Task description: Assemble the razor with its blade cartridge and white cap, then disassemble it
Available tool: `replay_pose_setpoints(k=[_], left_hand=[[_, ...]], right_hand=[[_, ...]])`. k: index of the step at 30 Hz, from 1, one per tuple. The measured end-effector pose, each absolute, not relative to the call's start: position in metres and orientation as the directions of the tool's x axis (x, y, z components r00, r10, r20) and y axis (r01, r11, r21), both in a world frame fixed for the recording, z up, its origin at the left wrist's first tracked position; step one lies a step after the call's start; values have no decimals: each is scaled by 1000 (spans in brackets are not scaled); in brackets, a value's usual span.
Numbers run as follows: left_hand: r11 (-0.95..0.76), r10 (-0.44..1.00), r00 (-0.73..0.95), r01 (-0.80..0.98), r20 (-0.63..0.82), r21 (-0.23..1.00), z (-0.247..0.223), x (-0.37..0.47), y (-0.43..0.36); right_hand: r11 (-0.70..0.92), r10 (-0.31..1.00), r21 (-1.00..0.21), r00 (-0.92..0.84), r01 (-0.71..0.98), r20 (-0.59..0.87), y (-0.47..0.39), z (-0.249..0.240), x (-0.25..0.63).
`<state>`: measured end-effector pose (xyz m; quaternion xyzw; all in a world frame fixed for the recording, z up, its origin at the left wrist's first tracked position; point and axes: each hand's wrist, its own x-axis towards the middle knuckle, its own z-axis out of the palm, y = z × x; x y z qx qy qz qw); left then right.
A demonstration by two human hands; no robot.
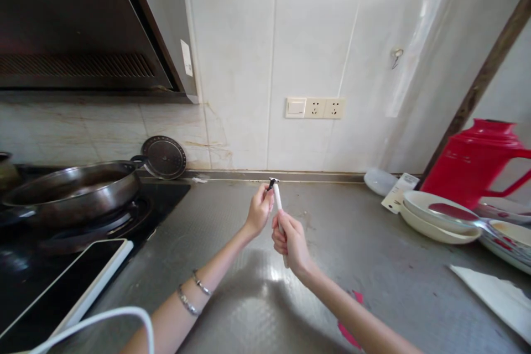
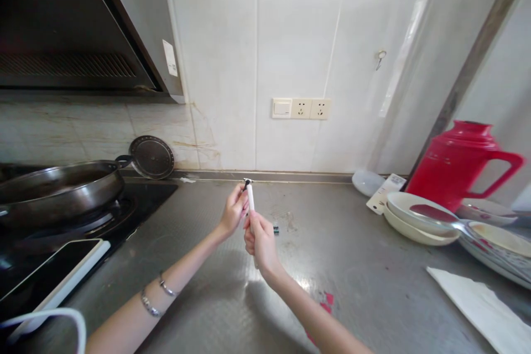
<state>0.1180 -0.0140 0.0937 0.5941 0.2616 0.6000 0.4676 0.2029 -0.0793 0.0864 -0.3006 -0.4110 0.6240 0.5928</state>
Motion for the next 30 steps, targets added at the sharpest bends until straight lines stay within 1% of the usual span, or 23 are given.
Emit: replay_pose_setpoints(k=[4, 10, 15, 20, 22, 26, 30], left_hand=[[-463, 862, 131, -196, 491, 865, 93, 116, -13], [-496, 851, 113, -144, 513, 856, 90, 114, -10], [-488, 856, 123, -127, 502, 864, 88, 115, -9], [-480, 858, 120, -166, 500, 862, 88, 115, -9], [-479, 857, 124, -172, 501, 861, 89, 115, -9], [-483, 858, 126, -132, 498, 866, 88, 116, -10], [-483, 859, 117, -134, 498, 865, 87, 117, -10]], right_hand=[[106, 985, -846, -61, -522, 161, -77, 92, 205], [47, 984, -886, -133, -461, 121, -83, 87, 204], [104, 983, -853, -75, -512, 165, -79, 93, 209], [11, 983, -883, -157, -469, 95, -82, 88, 209], [15, 982, -879, -158, -477, 102, -83, 88, 210], [83, 984, -841, -88, -534, 153, -80, 94, 212], [22, 985, -872, -141, -488, 104, -83, 86, 207]])
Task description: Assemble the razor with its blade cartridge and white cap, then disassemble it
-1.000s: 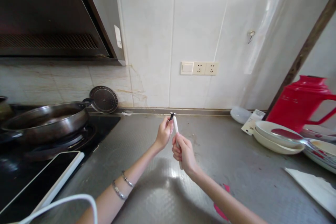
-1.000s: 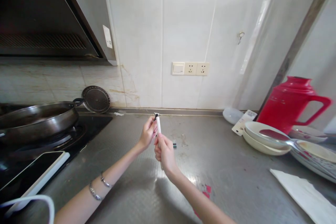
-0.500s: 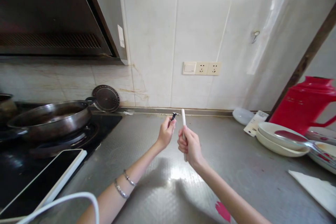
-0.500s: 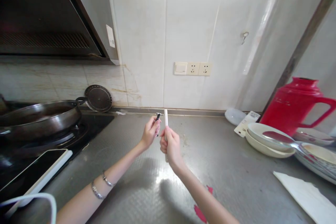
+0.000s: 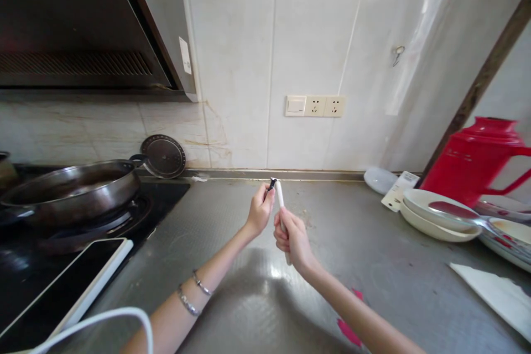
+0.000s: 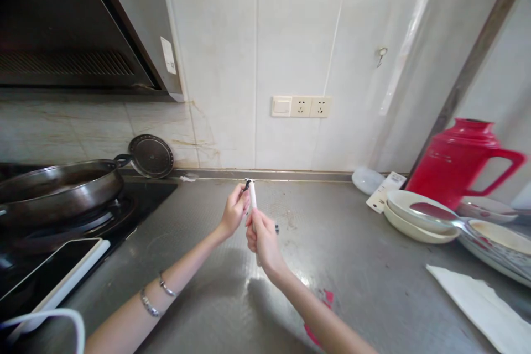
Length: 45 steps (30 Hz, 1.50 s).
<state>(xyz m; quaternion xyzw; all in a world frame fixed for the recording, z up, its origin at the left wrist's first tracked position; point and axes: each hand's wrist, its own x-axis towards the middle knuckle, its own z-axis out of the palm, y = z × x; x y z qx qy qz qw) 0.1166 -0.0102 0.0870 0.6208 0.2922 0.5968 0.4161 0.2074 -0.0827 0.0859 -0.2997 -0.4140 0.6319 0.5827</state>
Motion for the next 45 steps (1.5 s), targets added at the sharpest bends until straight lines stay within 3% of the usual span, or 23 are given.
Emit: replay_pose_setpoints(k=[8, 14, 19, 25, 30, 36, 42, 45], left_hand=[[-496, 849, 131, -133, 511, 858, 86, 117, -9], [-497, 851, 111, -146, 514, 855, 85, 117, -8], [-515, 845, 122, -84, 521, 853, 85, 117, -9], [-519, 843, 114, -86, 526, 851, 87, 115, -9], [-503, 851, 121, -98, 512, 859, 89, 116, -10], [-501, 849, 119, -126, 514, 856, 89, 116, -10], [-494, 856, 120, -102, 503, 864, 90, 115, -10], [-501, 853, 117, -94, 509, 860, 90, 115, -10]], right_hand=[[86, 982, -833, -92, -546, 162, -75, 91, 209], [-5, 988, -860, -134, -511, 74, -81, 79, 202], [82, 986, -816, -72, -573, 149, -75, 90, 206], [16, 983, -835, -146, -549, 115, -74, 87, 205], [73, 982, -813, -99, -577, 159, -72, 91, 209], [7, 979, -849, -170, -528, 113, -75, 83, 207], [83, 981, -823, -99, -562, 166, -71, 91, 210], [37, 978, -848, -155, -529, 139, -73, 87, 209]])
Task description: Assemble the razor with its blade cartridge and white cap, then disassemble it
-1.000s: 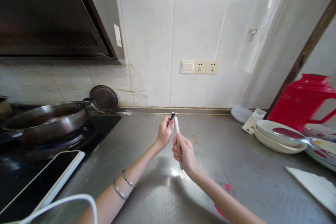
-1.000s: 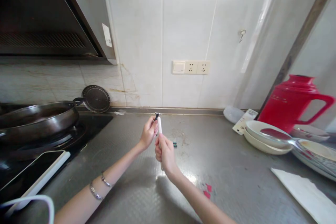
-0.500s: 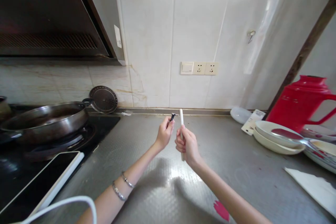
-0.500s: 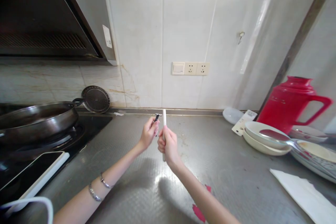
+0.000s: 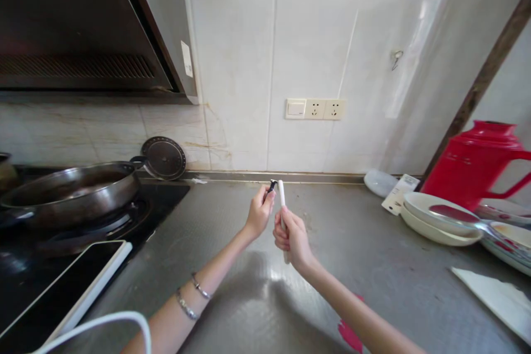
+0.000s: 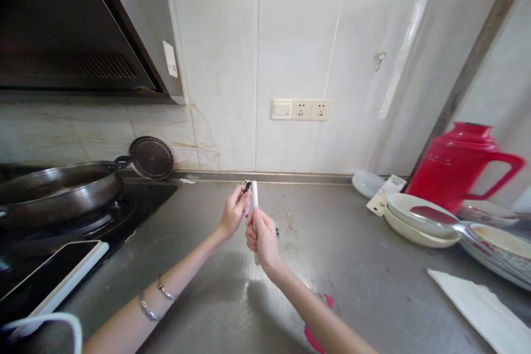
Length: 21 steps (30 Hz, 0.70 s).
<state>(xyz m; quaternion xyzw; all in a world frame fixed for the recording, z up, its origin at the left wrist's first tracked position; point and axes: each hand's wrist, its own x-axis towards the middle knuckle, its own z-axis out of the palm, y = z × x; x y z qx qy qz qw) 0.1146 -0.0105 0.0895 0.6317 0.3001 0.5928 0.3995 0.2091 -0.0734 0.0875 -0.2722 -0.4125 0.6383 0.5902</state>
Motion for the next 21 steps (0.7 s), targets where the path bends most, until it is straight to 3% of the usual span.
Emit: replay_pose_setpoints(k=[21], left_hand=[[-483, 855, 127, -152, 502, 862, 90, 118, -13]], right_hand=[[58, 980, -835, -129, -547, 152, -73, 89, 212]])
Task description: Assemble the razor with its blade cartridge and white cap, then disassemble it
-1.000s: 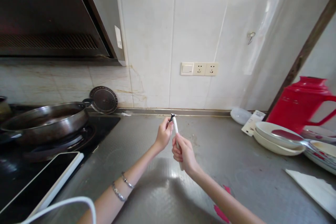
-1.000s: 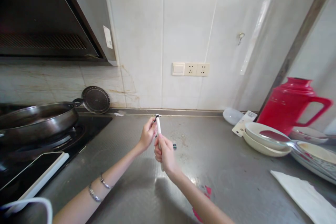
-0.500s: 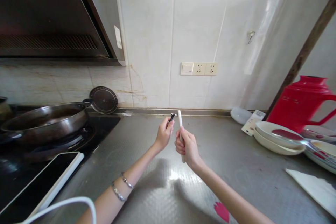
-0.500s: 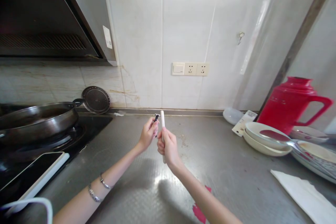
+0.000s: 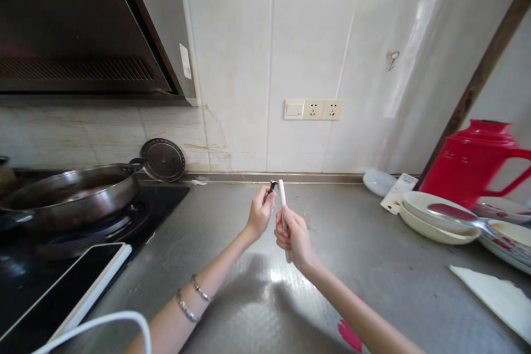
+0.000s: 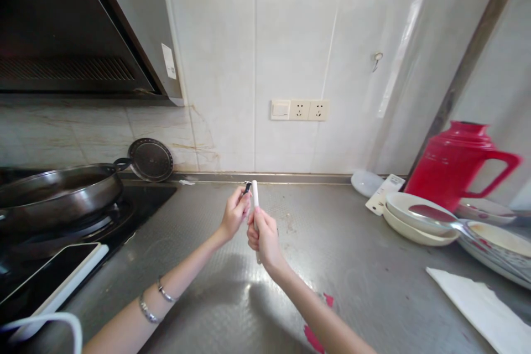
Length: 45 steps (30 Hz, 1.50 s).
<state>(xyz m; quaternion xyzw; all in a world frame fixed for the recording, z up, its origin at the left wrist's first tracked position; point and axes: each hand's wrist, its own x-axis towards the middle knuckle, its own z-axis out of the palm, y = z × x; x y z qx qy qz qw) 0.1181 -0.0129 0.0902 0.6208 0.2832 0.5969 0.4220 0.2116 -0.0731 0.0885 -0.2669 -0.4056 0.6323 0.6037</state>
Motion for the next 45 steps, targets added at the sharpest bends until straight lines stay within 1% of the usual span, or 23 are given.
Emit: replay_pose_setpoints(k=[4, 7, 13, 19, 25, 31, 37, 42, 45], left_hand=[[-469, 858, 134, -191, 496, 862, 91, 119, -13], [-463, 861, 143, -179, 488, 868, 91, 120, -14], [-451, 867, 136, -194, 480, 871, 94, 121, -17], [-455, 863, 151, -182, 482, 872, 93, 122, -18], [-440, 872, 136, -201, 470, 875, 93, 121, -16], [-491, 848, 136, -160, 512, 856, 91, 122, -16], [-474, 858, 128, -171, 497, 864, 91, 121, -14], [-462, 863, 138, -175, 486, 869, 92, 120, -14], [-458, 867, 133, -168, 481, 873, 92, 121, -15]], right_hand=[[62, 979, -828, -129, -558, 160, -74, 90, 216], [87, 977, -809, -107, -582, 183, -71, 93, 218], [-3, 977, -826, -176, -564, 117, -75, 81, 214], [92, 974, -788, -109, -609, 198, -74, 95, 216], [25, 972, -816, -176, -578, 154, -75, 83, 209], [85, 970, -783, -130, -616, 208, -71, 96, 209], [4, 972, -803, -185, -595, 142, -74, 87, 204], [71, 972, -784, -134, -616, 193, -71, 95, 207], [53, 975, -790, -139, -611, 173, -72, 92, 207]])
